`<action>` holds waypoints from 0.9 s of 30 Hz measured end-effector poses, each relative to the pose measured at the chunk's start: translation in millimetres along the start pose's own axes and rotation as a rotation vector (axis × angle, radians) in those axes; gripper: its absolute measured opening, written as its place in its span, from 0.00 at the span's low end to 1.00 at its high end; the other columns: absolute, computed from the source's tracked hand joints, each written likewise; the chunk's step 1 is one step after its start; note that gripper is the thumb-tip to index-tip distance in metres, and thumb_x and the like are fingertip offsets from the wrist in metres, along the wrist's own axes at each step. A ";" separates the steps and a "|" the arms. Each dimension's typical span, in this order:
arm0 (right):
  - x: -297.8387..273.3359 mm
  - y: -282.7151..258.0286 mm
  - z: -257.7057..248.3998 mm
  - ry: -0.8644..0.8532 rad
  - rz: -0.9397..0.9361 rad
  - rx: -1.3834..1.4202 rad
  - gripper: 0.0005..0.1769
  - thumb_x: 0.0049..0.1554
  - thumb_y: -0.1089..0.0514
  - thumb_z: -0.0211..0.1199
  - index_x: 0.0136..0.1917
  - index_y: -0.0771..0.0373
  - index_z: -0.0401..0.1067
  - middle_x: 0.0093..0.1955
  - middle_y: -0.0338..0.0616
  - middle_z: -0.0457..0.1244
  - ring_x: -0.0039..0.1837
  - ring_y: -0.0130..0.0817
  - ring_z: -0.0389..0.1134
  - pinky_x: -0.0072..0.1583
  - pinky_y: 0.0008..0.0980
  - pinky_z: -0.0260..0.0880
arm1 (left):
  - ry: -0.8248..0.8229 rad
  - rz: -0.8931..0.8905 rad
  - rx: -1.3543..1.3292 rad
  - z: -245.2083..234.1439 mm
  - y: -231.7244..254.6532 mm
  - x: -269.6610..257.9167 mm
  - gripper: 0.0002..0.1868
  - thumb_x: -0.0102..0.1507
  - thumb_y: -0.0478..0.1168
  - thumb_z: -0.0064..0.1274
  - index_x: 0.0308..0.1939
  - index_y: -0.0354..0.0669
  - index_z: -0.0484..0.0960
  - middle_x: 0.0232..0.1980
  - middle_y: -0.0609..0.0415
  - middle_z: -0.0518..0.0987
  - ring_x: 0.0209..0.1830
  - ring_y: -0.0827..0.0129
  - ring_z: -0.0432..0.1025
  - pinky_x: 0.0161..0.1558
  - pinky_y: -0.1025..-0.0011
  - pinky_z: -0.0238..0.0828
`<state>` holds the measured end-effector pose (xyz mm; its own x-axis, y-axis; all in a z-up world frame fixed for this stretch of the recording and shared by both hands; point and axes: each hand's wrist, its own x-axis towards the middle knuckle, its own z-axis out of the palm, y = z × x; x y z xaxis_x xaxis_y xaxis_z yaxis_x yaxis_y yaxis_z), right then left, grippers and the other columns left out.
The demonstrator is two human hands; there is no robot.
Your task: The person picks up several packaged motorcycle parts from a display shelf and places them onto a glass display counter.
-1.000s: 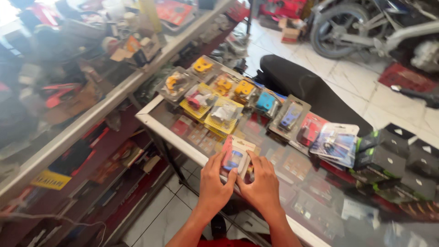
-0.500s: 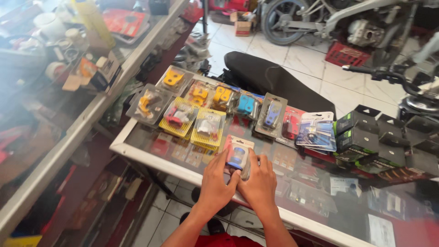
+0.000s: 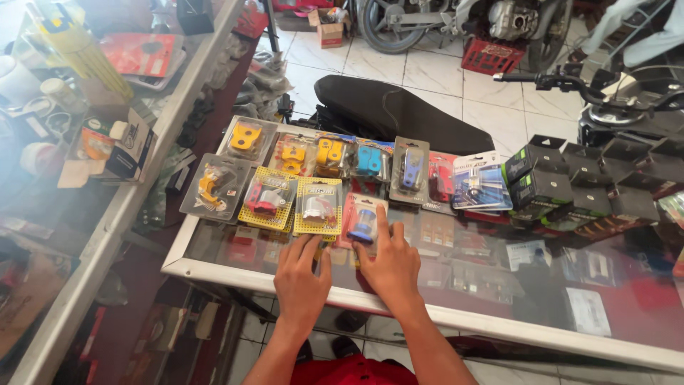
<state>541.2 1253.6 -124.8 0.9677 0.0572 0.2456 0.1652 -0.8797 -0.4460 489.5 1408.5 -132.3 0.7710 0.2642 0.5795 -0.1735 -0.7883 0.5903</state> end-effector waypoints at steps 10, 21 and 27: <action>5.6 3.2 -2.9 -0.058 0.006 0.049 0.50 0.49 0.43 0.72 0.79 0.48 0.54 0.52 0.49 0.61 0.46 0.53 0.71 0.45 0.50 0.72 | -0.060 0.104 0.085 3.0 -14.3 -2.9 0.14 0.59 0.36 0.60 0.46 0.32 0.85 0.53 0.45 0.82 0.55 0.49 0.72 0.57 0.60 0.70; 1.3 2.4 4.4 0.001 -0.005 0.060 0.50 0.49 0.45 0.74 0.79 0.49 0.55 0.51 0.48 0.61 0.48 0.50 0.70 0.46 0.49 0.69 | -0.106 0.096 0.087 0.2 -15.9 -3.3 0.18 0.58 0.37 0.59 0.49 0.29 0.83 0.56 0.42 0.81 0.59 0.48 0.72 0.60 0.59 0.69; -7.8 -5.0 7.4 0.052 0.036 0.040 0.48 0.50 0.47 0.73 0.79 0.48 0.56 0.52 0.47 0.61 0.52 0.48 0.68 0.48 0.49 0.60 | -0.131 0.158 0.069 -5.7 -15.5 -1.8 0.21 0.58 0.37 0.59 0.53 0.29 0.82 0.58 0.41 0.79 0.59 0.47 0.70 0.60 0.58 0.68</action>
<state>534.2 1261.0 -130.9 0.9621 0.0001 0.2728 0.1387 -0.8613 -0.4888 487.3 1423.5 -139.3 0.8115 0.0636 0.5809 -0.2594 -0.8516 0.4556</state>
